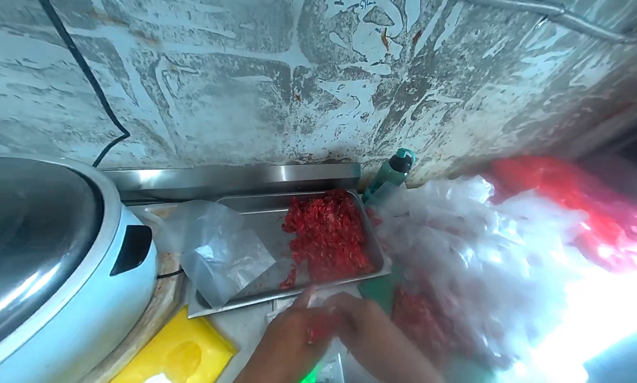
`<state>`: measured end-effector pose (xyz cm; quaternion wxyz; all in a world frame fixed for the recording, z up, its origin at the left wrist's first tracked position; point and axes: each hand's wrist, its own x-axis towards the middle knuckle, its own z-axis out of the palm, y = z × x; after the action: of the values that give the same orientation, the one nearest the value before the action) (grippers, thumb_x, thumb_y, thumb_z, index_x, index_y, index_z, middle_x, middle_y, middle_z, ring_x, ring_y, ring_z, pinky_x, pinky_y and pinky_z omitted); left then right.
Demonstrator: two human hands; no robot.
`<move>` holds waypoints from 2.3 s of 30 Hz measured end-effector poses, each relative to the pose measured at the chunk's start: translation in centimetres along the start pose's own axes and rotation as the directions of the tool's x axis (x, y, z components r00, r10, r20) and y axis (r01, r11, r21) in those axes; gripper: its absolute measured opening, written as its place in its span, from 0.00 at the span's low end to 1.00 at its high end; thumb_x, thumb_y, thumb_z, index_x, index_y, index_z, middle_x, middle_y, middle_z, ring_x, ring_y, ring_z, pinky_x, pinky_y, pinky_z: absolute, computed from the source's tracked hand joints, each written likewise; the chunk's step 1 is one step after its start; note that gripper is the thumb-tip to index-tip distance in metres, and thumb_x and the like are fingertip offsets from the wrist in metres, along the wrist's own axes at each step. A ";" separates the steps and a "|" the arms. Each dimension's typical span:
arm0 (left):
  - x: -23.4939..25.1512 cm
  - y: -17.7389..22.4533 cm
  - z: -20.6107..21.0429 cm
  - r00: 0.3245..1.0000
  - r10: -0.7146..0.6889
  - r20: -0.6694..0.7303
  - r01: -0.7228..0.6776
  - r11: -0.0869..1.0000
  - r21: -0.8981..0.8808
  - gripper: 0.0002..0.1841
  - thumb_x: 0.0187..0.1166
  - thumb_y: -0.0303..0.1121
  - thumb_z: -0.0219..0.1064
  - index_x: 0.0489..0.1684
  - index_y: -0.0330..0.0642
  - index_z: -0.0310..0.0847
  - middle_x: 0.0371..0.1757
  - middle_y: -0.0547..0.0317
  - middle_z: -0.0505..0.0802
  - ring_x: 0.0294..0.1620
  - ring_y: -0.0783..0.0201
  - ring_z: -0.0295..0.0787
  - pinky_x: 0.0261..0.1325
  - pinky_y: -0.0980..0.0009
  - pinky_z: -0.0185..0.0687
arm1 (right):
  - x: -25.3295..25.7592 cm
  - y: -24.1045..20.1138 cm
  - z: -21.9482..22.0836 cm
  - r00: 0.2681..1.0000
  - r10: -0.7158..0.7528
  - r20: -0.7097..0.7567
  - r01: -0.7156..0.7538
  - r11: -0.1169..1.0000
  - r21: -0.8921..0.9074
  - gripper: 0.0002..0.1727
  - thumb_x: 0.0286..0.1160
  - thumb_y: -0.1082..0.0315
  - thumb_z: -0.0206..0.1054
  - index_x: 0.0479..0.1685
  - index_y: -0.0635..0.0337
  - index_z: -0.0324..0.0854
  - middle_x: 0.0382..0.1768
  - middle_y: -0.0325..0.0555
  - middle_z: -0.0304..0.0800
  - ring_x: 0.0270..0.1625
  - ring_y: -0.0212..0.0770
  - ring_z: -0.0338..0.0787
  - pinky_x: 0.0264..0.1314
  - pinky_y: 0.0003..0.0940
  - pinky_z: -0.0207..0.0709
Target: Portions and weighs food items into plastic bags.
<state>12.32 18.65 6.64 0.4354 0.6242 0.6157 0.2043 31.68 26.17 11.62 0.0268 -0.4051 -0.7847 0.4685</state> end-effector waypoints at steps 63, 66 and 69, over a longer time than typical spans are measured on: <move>-8.5 -9.8 2.5 0.936 -0.319 -0.146 0.301 0.945 -0.129 0.18 0.81 0.40 0.67 0.65 0.45 0.87 0.61 0.55 0.93 0.41 0.61 0.92 0.48 0.57 0.90 | -2.6 9.0 2.3 0.970 0.234 -0.074 -0.212 0.951 0.223 0.15 0.82 0.61 0.65 0.61 0.54 0.87 0.50 0.38 0.94 0.49 0.31 0.93 0.56 0.33 0.88; -8.6 -9.9 3.1 0.936 -0.334 -0.109 0.322 0.940 -0.113 0.19 0.81 0.42 0.67 0.66 0.45 0.87 0.60 0.53 0.94 0.42 0.59 0.93 0.50 0.54 0.90 | -3.0 9.4 2.9 0.972 0.231 -0.044 -0.216 0.951 0.220 0.15 0.81 0.61 0.65 0.60 0.54 0.87 0.49 0.38 0.94 0.48 0.30 0.93 0.55 0.32 0.88; -8.7 -10.0 3.5 0.936 -0.340 -0.093 0.331 0.938 -0.100 0.20 0.81 0.44 0.68 0.67 0.46 0.87 0.57 0.53 0.94 0.43 0.57 0.93 0.51 0.52 0.89 | -3.3 9.4 3.3 0.970 0.239 -0.037 -0.225 0.950 0.218 0.15 0.81 0.60 0.65 0.60 0.53 0.87 0.48 0.37 0.94 0.47 0.30 0.93 0.54 0.32 0.88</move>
<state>7.81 8.00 -0.77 0.4550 0.4793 0.7271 0.1860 38.28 23.80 3.78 0.0394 -0.5040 -0.6758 0.5364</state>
